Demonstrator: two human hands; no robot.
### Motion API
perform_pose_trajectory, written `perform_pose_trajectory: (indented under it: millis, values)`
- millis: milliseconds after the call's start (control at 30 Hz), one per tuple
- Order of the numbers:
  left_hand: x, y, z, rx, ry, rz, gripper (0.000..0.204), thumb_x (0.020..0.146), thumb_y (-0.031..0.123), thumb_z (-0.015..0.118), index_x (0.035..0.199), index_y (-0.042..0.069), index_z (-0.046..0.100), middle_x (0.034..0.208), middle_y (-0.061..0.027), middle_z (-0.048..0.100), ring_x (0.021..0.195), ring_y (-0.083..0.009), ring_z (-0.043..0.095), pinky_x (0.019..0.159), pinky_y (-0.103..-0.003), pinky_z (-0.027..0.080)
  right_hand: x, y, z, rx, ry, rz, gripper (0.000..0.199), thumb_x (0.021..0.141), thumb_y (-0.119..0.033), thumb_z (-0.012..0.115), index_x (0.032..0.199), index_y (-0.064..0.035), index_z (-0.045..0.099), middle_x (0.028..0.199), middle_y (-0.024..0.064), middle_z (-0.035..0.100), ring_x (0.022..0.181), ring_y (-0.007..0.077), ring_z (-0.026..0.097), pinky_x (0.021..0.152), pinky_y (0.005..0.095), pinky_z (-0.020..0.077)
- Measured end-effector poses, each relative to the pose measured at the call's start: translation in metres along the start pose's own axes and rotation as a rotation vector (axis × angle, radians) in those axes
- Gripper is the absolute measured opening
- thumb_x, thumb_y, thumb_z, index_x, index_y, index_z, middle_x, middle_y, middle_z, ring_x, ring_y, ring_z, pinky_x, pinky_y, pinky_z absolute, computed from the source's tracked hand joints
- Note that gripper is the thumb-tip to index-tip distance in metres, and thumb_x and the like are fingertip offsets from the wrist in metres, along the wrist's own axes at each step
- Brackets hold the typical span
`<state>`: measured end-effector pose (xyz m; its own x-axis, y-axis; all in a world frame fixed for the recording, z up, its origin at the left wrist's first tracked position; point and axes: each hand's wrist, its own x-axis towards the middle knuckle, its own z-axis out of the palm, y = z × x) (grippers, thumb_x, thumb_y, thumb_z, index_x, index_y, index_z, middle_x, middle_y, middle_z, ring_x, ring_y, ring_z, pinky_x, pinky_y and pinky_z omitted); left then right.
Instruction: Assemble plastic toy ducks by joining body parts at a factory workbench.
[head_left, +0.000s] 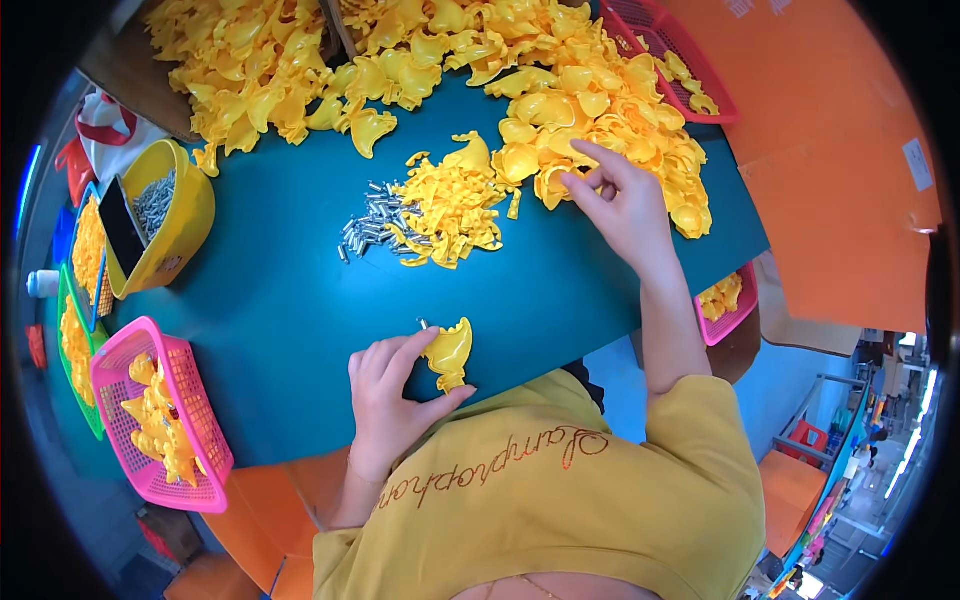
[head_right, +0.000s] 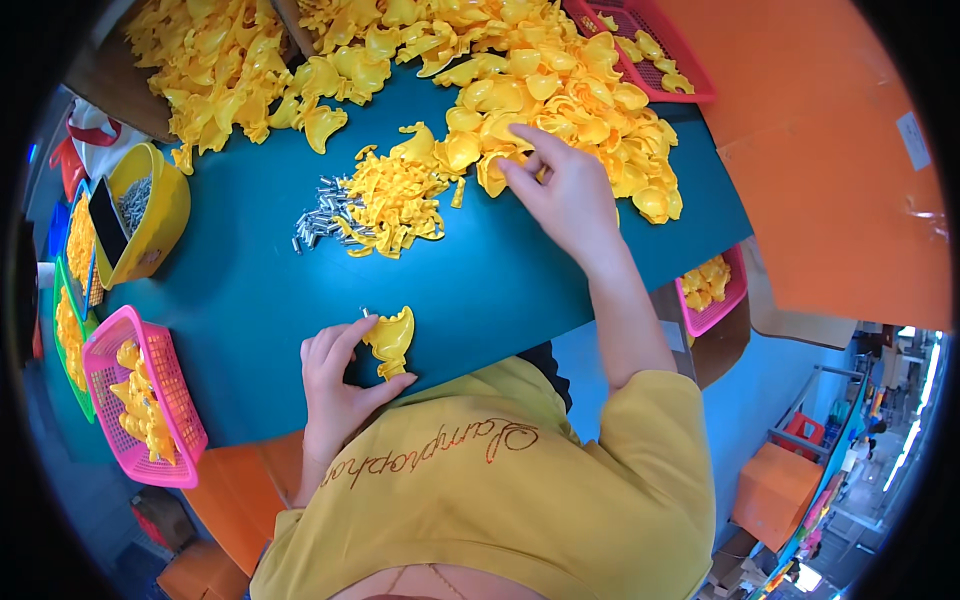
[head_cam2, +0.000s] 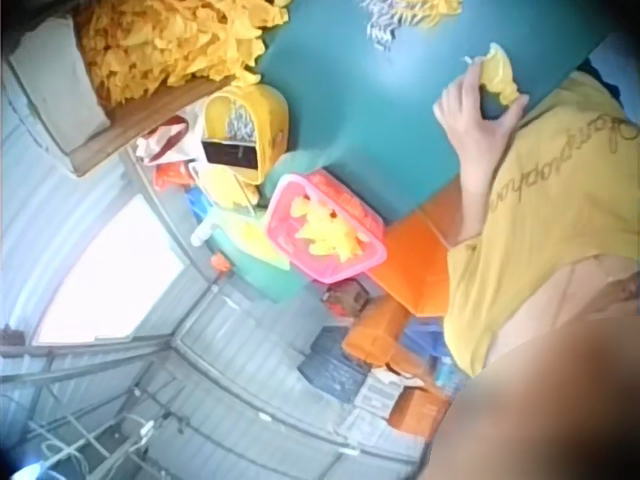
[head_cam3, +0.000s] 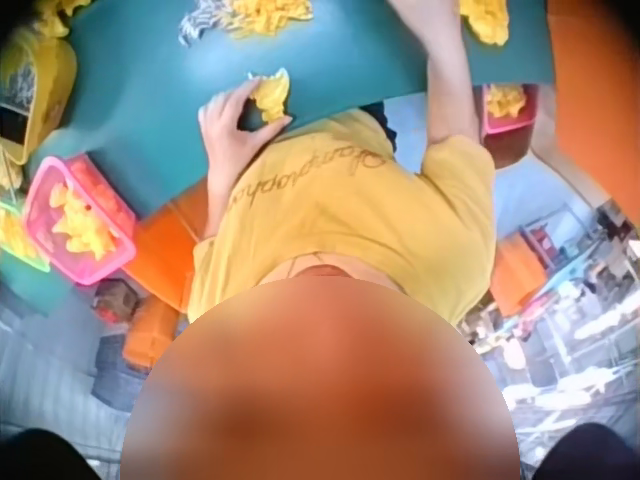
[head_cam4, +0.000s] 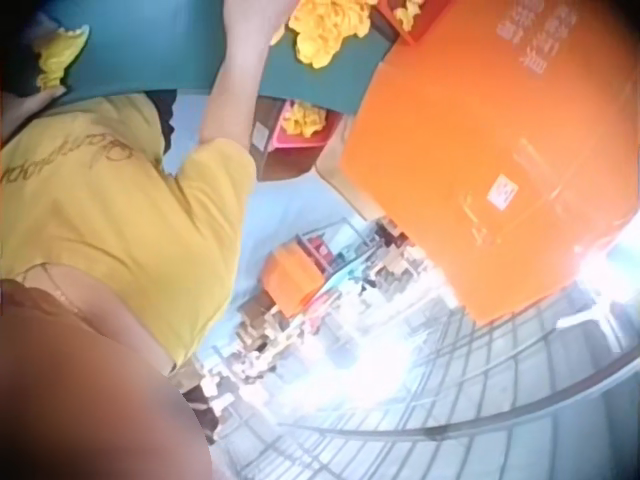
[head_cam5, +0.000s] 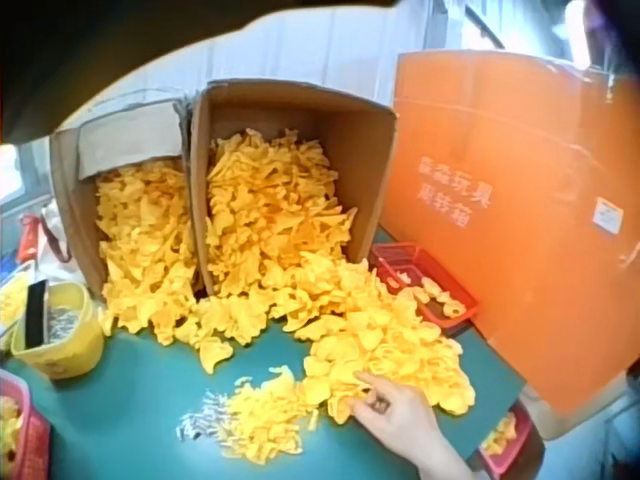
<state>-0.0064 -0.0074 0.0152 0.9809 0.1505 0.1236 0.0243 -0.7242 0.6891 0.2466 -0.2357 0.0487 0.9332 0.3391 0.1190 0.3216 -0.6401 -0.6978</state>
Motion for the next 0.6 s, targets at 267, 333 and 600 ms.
perform_pose_trajectory:
  millis: [267,333,600]
  values:
    - [-0.001,-0.001,0.006,0.024,0.083,-0.026,0.083,0.062,0.039,0.099,0.132,0.011,0.066,0.108,-0.0012,0.068,0.084,-0.0186,0.054,0.087,-0.034,0.042,-0.036,0.002,0.011,0.528,0.032,0.032,0.023,0.099,0.001,0.063,0.121,0.0023,0.071,0.101,0.0091,0.072,0.075,0.0118,0.068,0.069,0.0251,0.0555]
    - [0.001,0.001,0.009,0.027,0.112,-0.031,0.082,0.063,0.04,0.099,0.132,0.011,0.066,0.109,-0.0016,0.068,0.085,-0.0185,0.055,0.086,-0.034,0.042,-0.055,0.011,0.022,0.674,-0.073,0.012,0.024,0.098,0.002,0.064,0.122,0.0028,0.07,0.104,0.0094,0.072,0.077,0.0128,0.069,0.071,0.025,0.056]
    - [0.002,0.001,0.014,0.026,0.173,-0.06,0.082,0.062,0.041,0.099,0.131,0.01,0.067,0.111,0.0004,0.072,0.081,-0.0173,0.058,0.085,-0.034,0.041,-0.108,-0.002,0.051,0.621,-0.395,0.122,0.036,0.091,0.011,0.073,0.125,0.0039,0.064,0.109,0.0117,0.073,0.099,0.015,0.073,0.086,0.0262,0.0597]
